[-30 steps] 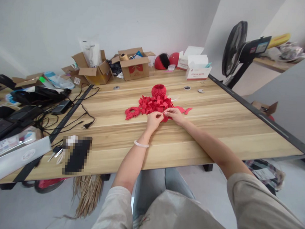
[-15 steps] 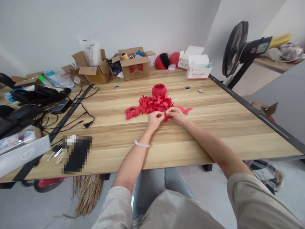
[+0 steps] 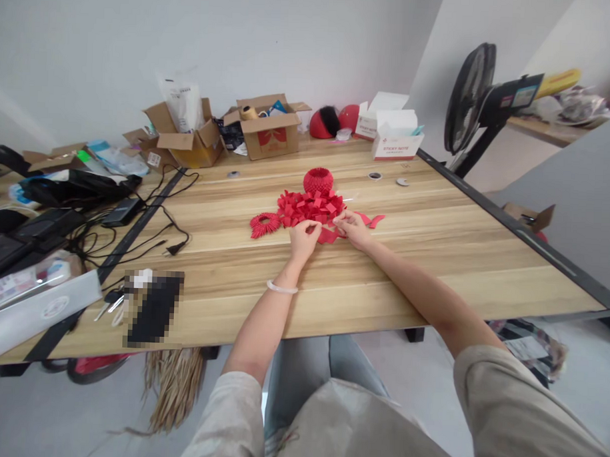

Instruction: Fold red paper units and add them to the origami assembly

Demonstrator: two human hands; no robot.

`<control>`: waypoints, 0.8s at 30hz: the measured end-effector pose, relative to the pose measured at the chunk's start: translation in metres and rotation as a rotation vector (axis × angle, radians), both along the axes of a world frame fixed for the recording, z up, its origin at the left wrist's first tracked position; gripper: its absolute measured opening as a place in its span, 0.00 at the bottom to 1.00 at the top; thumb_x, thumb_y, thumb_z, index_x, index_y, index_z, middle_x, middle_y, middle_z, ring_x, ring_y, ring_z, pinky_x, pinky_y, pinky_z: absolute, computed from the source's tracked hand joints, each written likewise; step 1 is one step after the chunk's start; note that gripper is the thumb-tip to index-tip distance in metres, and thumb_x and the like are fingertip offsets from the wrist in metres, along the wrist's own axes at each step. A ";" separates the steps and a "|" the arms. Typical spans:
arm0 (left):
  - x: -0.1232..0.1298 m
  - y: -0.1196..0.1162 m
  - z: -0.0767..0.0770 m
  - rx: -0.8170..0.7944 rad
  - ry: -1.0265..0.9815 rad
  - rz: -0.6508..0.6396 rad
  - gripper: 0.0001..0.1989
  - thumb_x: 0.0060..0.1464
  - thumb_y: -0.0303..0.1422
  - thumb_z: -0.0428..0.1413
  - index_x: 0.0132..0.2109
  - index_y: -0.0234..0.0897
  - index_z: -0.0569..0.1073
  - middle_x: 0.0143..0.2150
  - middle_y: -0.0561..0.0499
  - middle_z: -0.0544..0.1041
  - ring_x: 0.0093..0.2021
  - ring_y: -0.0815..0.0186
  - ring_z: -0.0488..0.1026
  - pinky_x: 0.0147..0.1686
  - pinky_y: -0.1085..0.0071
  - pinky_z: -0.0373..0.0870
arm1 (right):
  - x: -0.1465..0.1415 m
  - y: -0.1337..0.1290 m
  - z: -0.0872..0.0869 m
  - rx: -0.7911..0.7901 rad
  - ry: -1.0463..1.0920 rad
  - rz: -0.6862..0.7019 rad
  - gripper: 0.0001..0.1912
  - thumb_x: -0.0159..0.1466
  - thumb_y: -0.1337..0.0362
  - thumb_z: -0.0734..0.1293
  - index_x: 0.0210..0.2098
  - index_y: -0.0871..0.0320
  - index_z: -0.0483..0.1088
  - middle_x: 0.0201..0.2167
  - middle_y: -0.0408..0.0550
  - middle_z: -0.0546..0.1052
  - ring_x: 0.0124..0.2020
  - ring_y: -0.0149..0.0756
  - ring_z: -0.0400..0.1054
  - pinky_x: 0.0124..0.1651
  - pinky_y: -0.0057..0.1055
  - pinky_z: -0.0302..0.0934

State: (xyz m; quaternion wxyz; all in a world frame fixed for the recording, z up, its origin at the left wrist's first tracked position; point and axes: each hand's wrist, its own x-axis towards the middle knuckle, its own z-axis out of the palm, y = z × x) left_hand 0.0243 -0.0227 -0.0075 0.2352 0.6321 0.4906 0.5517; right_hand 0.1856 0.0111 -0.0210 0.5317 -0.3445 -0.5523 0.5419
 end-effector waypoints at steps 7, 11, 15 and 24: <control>-0.004 0.003 -0.004 -0.012 0.162 0.027 0.07 0.50 0.30 0.54 0.32 0.35 0.76 0.31 0.48 0.79 0.32 0.66 0.74 0.38 0.70 0.69 | 0.004 0.004 0.000 -0.064 0.049 -0.011 0.33 0.49 0.54 0.70 0.53 0.51 0.60 0.37 0.46 0.77 0.28 0.29 0.68 0.29 0.27 0.60; -0.002 0.002 -0.007 0.012 0.378 -0.103 0.05 0.48 0.28 0.56 0.33 0.36 0.77 0.33 0.47 0.79 0.36 0.63 0.73 0.43 0.66 0.68 | 0.004 0.006 -0.003 -0.045 0.029 -0.115 0.32 0.50 0.54 0.68 0.53 0.53 0.61 0.36 0.46 0.76 0.27 0.30 0.68 0.31 0.29 0.62; 0.001 0.002 -0.008 0.036 0.515 -0.171 0.05 0.48 0.29 0.57 0.33 0.36 0.77 0.36 0.45 0.78 0.40 0.61 0.72 0.47 0.63 0.66 | 0.007 0.010 -0.007 0.039 -0.051 -0.328 0.19 0.52 0.55 0.66 0.42 0.56 0.66 0.27 0.44 0.74 0.25 0.30 0.66 0.31 0.29 0.62; 0.000 0.004 -0.010 -0.005 0.499 -0.172 0.11 0.46 0.32 0.59 0.39 0.36 0.77 0.45 0.43 0.76 0.49 0.58 0.70 0.53 0.61 0.64 | 0.008 -0.001 -0.002 0.367 -0.882 -0.429 0.05 0.54 0.64 0.63 0.32 0.56 0.67 0.31 0.49 0.75 0.34 0.41 0.67 0.39 0.34 0.59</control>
